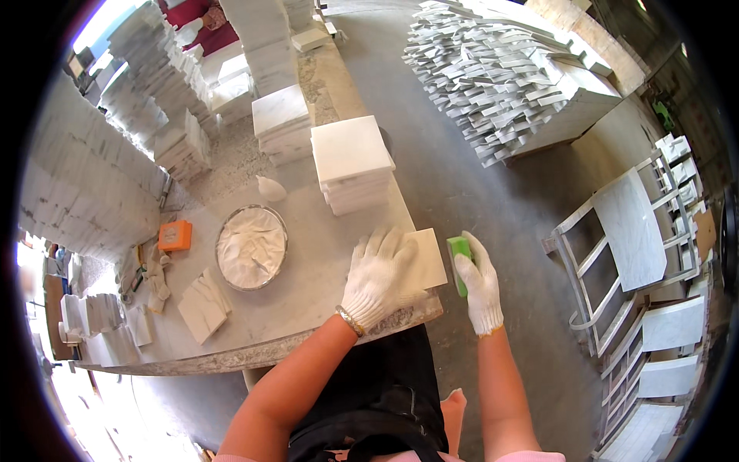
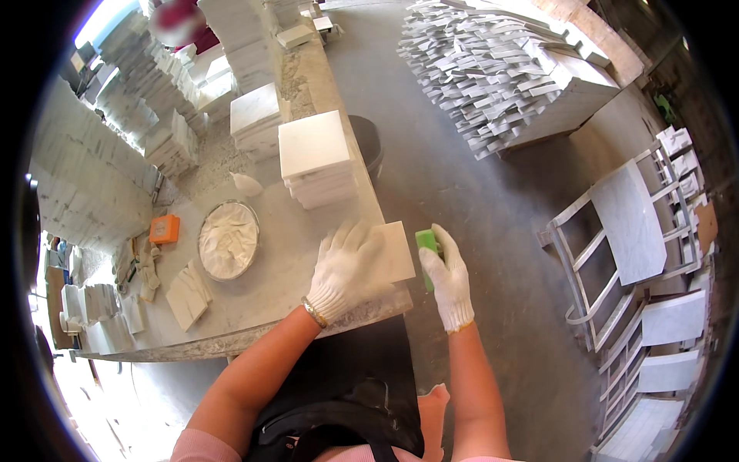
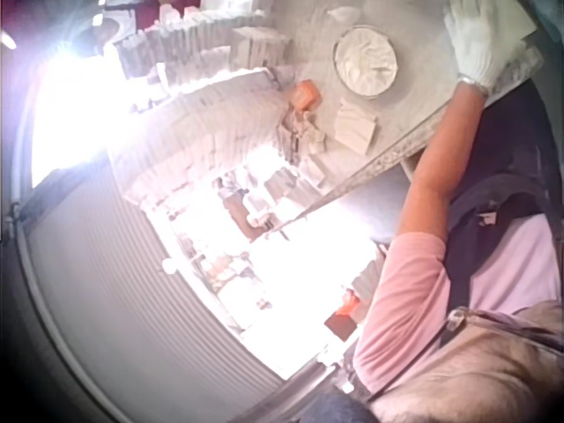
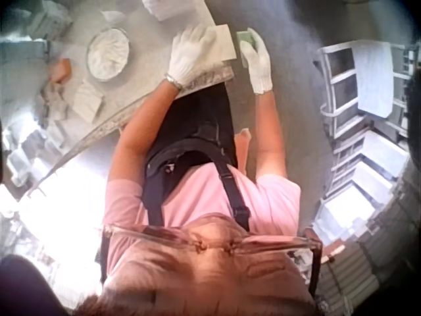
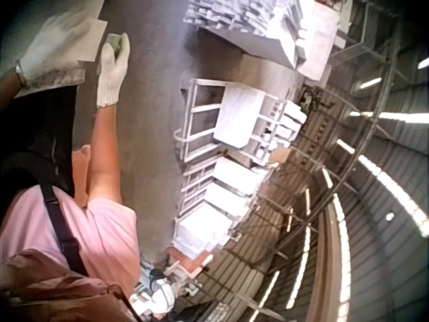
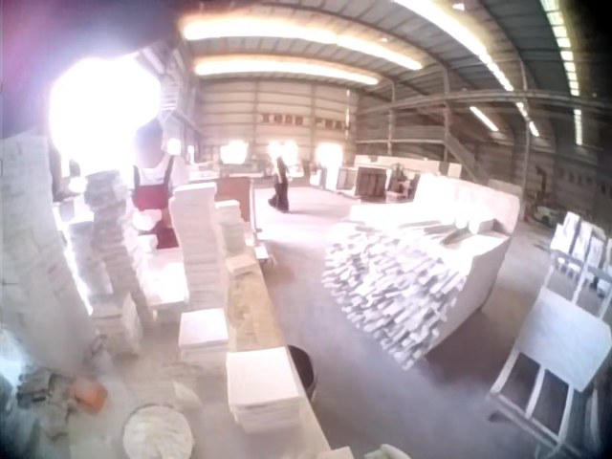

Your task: The person applies a white paste to the edges of small square tiles using a metal spatula, then smooths and wipes the edges with a green sponge. The person repeats this process on multiple tiles, stacking finished pieces on the table.

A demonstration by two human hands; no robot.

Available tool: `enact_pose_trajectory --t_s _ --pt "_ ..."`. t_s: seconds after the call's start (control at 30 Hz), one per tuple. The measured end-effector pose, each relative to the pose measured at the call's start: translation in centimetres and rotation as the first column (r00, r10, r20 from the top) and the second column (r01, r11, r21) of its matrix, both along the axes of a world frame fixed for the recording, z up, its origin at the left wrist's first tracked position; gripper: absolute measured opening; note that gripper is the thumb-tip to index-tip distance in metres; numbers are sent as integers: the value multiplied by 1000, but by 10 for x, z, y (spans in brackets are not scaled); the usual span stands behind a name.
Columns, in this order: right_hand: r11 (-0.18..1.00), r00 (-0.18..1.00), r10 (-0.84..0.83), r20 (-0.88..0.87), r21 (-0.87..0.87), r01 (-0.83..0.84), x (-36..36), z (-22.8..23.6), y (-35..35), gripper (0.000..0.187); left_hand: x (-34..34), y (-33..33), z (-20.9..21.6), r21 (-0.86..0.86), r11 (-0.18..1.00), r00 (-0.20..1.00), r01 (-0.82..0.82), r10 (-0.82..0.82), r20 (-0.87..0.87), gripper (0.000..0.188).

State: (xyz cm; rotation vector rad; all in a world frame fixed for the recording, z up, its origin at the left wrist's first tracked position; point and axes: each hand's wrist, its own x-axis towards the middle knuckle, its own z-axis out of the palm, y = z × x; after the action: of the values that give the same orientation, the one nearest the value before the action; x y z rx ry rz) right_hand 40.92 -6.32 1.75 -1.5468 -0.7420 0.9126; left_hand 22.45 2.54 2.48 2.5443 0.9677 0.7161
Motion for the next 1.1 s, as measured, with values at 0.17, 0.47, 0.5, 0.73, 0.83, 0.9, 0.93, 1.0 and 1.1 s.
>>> enact_pose_trajectory --t_s 0.17,0.47,0.5,0.73,0.83,0.9,0.93,1.0,1.1 --pt "1000 994 -10 108 13 9 -9 -9 10 63 6 1 -2 -2 1000 1000 -7 7 7 71" --pt "996 971 90 223 -30 -86 -10 9 -13 64 4 2 -1 26 999 1000 -31 31 2 69" --pt "998 954 60 294 -15 -58 -12 3 -13 65 6 0 -6 32 999 1000 -28 28 -6 70" --pt "1000 994 -11 -112 11 13 15 -42 25 57 6 -4 4 11 1000 999 -8 8 -48 74" --pt "992 943 -125 -308 -26 123 16 -32 4 52 5 -3 3 -14 1000 998 -23 22 -53 73" --pt "983 914 -178 -365 -13 186 16 -27 -13 50 1 -4 -2 5 999 999 -34 34 -3 72" --pt "980 913 -185 -364 3 199 18 -30 -21 49 1 -7 0 63 996 998 -58 58 3 70" --pt "971 902 -203 -382 43 236 16 -29 -35 49 5 -17 5 83 987 990 -137 138 -2 72" --pt "967 882 -208 -423 49 252 5 -19 -43 51 -1 -37 18 28 983 965 -184 186 -184 76"
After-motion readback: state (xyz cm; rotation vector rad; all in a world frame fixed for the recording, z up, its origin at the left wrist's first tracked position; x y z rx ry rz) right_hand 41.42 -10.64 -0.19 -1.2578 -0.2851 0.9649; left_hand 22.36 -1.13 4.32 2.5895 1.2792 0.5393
